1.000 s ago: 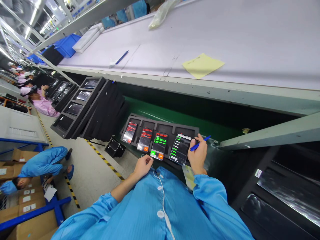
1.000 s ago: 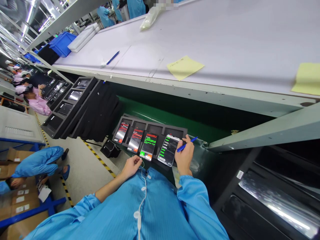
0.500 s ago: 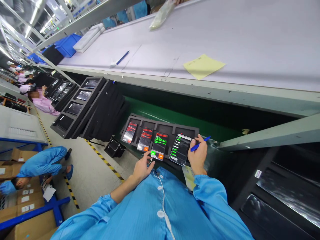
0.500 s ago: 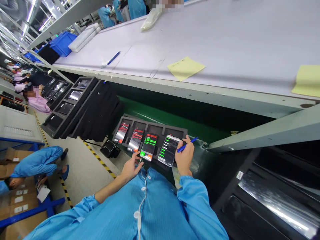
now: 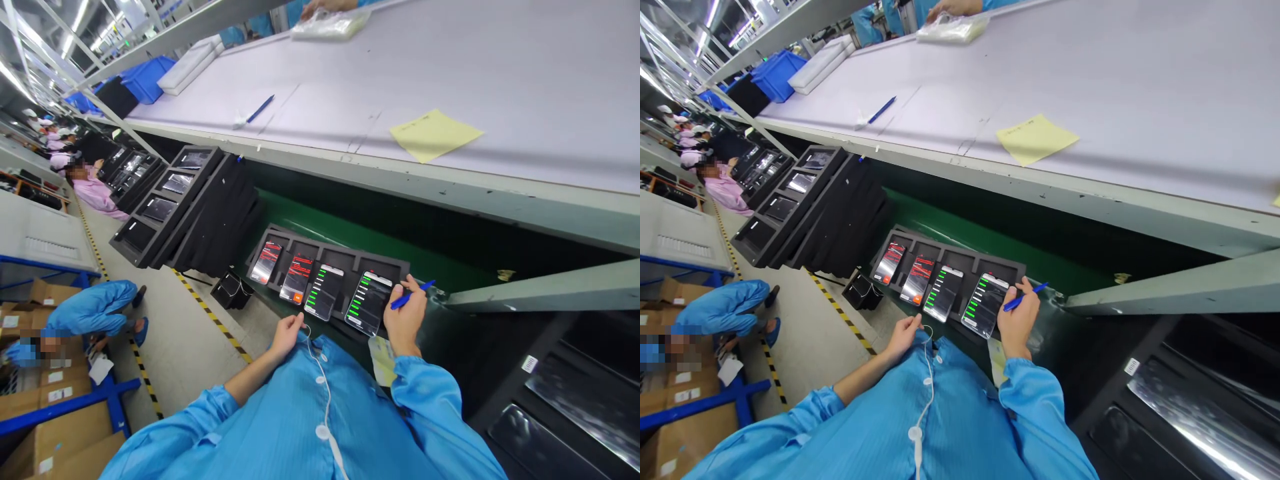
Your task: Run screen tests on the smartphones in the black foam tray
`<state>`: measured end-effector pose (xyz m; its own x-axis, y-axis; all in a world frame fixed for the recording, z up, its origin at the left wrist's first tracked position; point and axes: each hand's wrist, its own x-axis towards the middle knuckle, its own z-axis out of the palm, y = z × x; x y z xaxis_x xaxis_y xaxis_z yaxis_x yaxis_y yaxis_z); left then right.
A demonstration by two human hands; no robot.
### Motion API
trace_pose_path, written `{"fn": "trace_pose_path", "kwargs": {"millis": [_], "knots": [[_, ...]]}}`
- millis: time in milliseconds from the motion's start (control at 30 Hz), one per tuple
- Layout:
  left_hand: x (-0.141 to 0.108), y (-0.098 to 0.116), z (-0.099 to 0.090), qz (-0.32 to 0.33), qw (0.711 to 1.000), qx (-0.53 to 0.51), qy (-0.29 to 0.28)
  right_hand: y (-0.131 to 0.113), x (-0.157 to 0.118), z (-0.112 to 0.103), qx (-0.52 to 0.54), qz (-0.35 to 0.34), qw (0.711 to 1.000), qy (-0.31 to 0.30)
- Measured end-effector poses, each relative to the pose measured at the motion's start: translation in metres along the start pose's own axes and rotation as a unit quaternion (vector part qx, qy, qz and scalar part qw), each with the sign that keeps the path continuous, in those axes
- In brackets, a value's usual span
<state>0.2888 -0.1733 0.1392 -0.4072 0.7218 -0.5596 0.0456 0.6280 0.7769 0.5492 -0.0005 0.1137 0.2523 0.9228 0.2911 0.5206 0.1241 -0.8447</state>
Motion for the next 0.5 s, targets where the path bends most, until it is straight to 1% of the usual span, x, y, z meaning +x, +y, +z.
{"fn": "trace_pose_path", "kwargs": {"millis": [67, 100, 133, 167, 200, 267, 333, 433, 500], "knots": [[0.001, -0.003, -0.012, -0.031, 0.995, -0.090, 0.017, -0.010, 0.001, 0.001, -0.008, -0.017, 1.000, 0.003], [0.002, -0.003, -0.018, -0.034, 0.991, -0.126, 0.022, -0.018, 0.001, 0.005, -0.004, -0.031, 0.999, -0.008], [0.005, -0.003, -0.024, -0.028, 0.988, -0.149, 0.022, -0.029, 0.002, 0.011, 0.007, -0.049, 0.998, -0.032], [0.008, -0.002, -0.030, -0.018, 0.987, -0.160, 0.020, -0.041, 0.002, 0.021, 0.024, -0.067, 0.995, -0.068], [0.011, 0.000, -0.035, -0.011, 0.987, -0.161, 0.015, -0.054, 0.002, 0.032, 0.044, -0.088, 0.989, -0.114], [0.017, 0.004, -0.042, -0.008, 0.988, -0.157, 0.004, -0.080, 0.002, 0.062, 0.074, -0.128, 0.965, -0.215], [0.023, 0.006, -0.047, -0.010, 0.988, -0.154, -0.010, -0.100, 0.002, 0.095, 0.070, -0.164, 0.940, -0.292], [0.030, 0.007, -0.050, -0.018, 0.988, -0.146, -0.048, -0.114, 0.004, 0.135, 0.019, -0.192, 0.912, -0.363], [0.034, 0.004, -0.050, -0.031, 0.986, -0.150, -0.071, -0.116, 0.005, 0.151, -0.011, -0.200, 0.898, -0.392]]}}
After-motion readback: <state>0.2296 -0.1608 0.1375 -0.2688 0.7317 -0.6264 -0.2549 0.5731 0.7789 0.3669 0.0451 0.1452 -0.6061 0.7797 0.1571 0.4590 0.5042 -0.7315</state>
